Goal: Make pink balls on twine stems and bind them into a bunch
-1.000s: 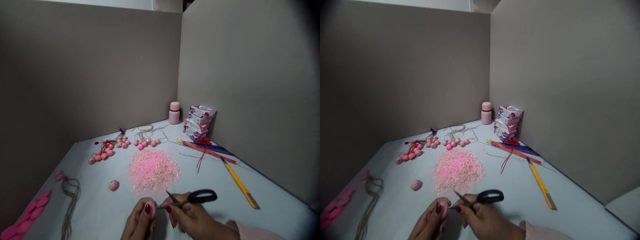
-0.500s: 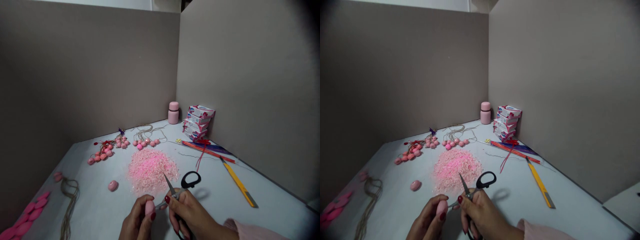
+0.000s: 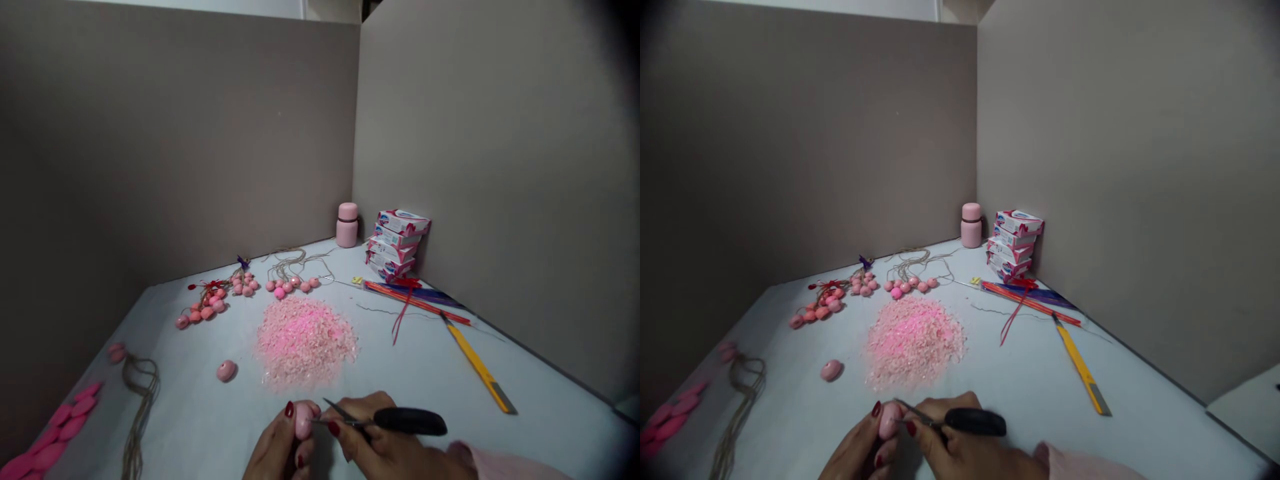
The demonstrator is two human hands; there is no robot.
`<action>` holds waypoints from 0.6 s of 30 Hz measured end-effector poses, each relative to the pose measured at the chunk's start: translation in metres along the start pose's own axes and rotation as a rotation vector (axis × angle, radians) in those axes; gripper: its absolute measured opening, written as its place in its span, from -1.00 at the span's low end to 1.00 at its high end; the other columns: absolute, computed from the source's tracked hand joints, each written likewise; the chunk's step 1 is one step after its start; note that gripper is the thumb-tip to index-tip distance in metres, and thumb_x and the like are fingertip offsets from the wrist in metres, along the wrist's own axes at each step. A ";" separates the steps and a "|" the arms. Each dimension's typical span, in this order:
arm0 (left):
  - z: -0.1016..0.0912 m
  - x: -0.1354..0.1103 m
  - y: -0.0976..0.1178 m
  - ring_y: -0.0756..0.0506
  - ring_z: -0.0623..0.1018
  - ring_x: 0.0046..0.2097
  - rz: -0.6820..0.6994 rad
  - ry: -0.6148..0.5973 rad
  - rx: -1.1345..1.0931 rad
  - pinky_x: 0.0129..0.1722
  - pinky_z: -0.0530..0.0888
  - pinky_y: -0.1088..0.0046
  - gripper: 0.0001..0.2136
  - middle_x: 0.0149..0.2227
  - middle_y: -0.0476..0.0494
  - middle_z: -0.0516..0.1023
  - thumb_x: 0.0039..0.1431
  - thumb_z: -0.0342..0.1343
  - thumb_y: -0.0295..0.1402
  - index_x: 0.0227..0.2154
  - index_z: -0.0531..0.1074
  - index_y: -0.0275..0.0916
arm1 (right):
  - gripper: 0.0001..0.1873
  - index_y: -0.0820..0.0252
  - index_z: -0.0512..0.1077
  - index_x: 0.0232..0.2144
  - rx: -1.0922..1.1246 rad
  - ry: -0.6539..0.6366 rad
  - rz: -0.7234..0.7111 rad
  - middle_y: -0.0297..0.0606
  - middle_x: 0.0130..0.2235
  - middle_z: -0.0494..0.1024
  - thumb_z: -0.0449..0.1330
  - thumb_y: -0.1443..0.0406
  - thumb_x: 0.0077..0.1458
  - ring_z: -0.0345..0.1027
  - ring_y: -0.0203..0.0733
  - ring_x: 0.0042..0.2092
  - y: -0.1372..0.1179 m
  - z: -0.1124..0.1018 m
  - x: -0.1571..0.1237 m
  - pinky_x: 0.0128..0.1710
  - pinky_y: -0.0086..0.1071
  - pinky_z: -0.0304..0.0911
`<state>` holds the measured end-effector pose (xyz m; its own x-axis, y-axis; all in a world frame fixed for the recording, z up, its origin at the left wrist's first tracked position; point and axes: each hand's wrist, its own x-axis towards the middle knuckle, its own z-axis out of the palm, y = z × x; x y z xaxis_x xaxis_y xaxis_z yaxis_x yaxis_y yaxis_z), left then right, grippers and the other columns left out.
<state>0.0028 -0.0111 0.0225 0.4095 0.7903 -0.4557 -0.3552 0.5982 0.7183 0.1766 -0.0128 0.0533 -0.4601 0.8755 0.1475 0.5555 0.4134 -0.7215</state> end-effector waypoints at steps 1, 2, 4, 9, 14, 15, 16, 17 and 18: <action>-0.001 0.001 0.000 0.17 0.05 -0.65 0.000 -0.008 0.002 -0.64 -0.08 0.62 -0.60 -0.66 0.18 0.14 -0.12 0.18 0.03 -0.53 0.25 -0.23 | -0.61 0.08 0.46 -0.33 -0.014 -0.020 -0.048 -0.29 -0.39 0.54 -0.15 0.19 0.26 0.41 -0.21 -0.34 0.003 0.001 0.001 -0.30 -0.40 0.26; -0.001 0.001 0.000 0.17 0.03 -0.65 -0.004 -0.013 0.006 -0.64 -0.08 0.62 -0.59 -0.66 0.19 0.12 -0.12 0.18 0.03 -0.53 0.26 -0.23 | -0.62 0.10 0.46 -0.34 -0.018 -0.039 -0.099 -0.30 -0.40 0.54 -0.15 0.21 0.26 0.41 -0.23 -0.36 0.006 0.002 0.002 -0.30 -0.41 0.25; -0.001 0.001 0.001 0.16 0.02 -0.64 -0.014 -0.001 0.026 -0.63 -0.09 0.61 -0.58 -0.66 0.19 0.11 -0.13 0.18 0.06 -0.53 0.26 -0.22 | -0.63 0.13 0.46 -0.34 -0.010 -0.061 -0.173 -0.33 -0.41 0.55 -0.14 0.26 0.25 0.42 -0.27 -0.38 0.008 0.005 0.001 -0.30 -0.45 0.25; 0.001 -0.002 0.004 0.15 0.04 -0.65 0.018 0.038 0.041 -0.63 -0.07 0.60 -0.50 -0.66 0.18 0.13 -0.21 0.12 0.18 -0.58 0.20 -0.21 | -0.68 0.00 0.46 -0.28 -0.069 0.078 0.013 -0.39 -0.34 0.56 -0.10 0.22 0.25 0.42 -0.23 -0.26 -0.007 0.000 -0.007 -0.21 -0.43 0.27; 0.002 -0.002 0.003 0.15 0.08 -0.65 0.051 0.080 0.087 -0.64 -0.06 0.59 -0.50 -0.66 0.17 0.16 -0.18 0.08 0.19 -0.56 0.25 -0.22 | -0.56 0.06 0.47 -0.38 0.008 0.035 0.076 -0.34 -0.39 0.54 -0.17 0.14 0.27 0.42 -0.25 -0.33 -0.012 -0.002 -0.006 -0.28 -0.43 0.30; 0.002 -0.002 0.002 0.15 0.08 -0.65 0.059 0.087 0.105 -0.64 -0.05 0.59 -0.50 -0.66 0.17 0.16 -0.17 0.07 0.19 -0.55 0.26 -0.22 | -0.56 0.06 0.47 -0.37 0.020 0.025 0.091 -0.33 -0.38 0.54 -0.17 0.13 0.27 0.41 -0.23 -0.31 -0.011 -0.002 -0.005 -0.29 -0.42 0.30; 0.002 -0.002 0.002 0.15 0.09 -0.65 0.068 0.093 0.119 -0.64 -0.05 0.59 -0.51 -0.66 0.16 0.16 -0.16 0.08 0.18 -0.55 0.27 -0.23 | -0.57 0.06 0.47 -0.36 0.027 0.020 0.110 -0.31 -0.36 0.54 -0.16 0.12 0.26 0.41 -0.22 -0.29 -0.009 -0.001 -0.005 -0.29 -0.41 0.30; 0.003 -0.002 0.001 0.14 0.09 -0.65 0.078 0.107 0.135 -0.63 -0.04 0.59 -0.51 -0.66 0.15 0.17 -0.16 0.09 0.17 -0.54 0.29 -0.23 | -0.58 0.05 0.48 -0.35 0.031 0.021 0.128 -0.30 -0.35 0.54 -0.15 0.12 0.25 0.40 -0.20 -0.28 -0.008 -0.001 -0.005 -0.27 -0.39 0.30; 0.003 -0.003 0.000 0.13 0.12 -0.63 0.097 0.133 0.152 -0.62 -0.02 0.59 -0.52 -0.65 0.14 0.20 -0.16 0.11 0.16 -0.52 0.31 -0.24 | -0.60 0.04 0.48 -0.33 0.035 0.027 0.137 -0.30 -0.33 0.54 -0.14 0.12 0.25 0.39 -0.19 -0.27 -0.007 0.000 -0.005 -0.25 -0.37 0.30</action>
<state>0.0042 -0.0134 0.0255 0.2621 0.8596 -0.4387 -0.2526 0.4998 0.8285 0.1752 -0.0205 0.0578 -0.3624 0.9299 0.0637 0.5870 0.2808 -0.7593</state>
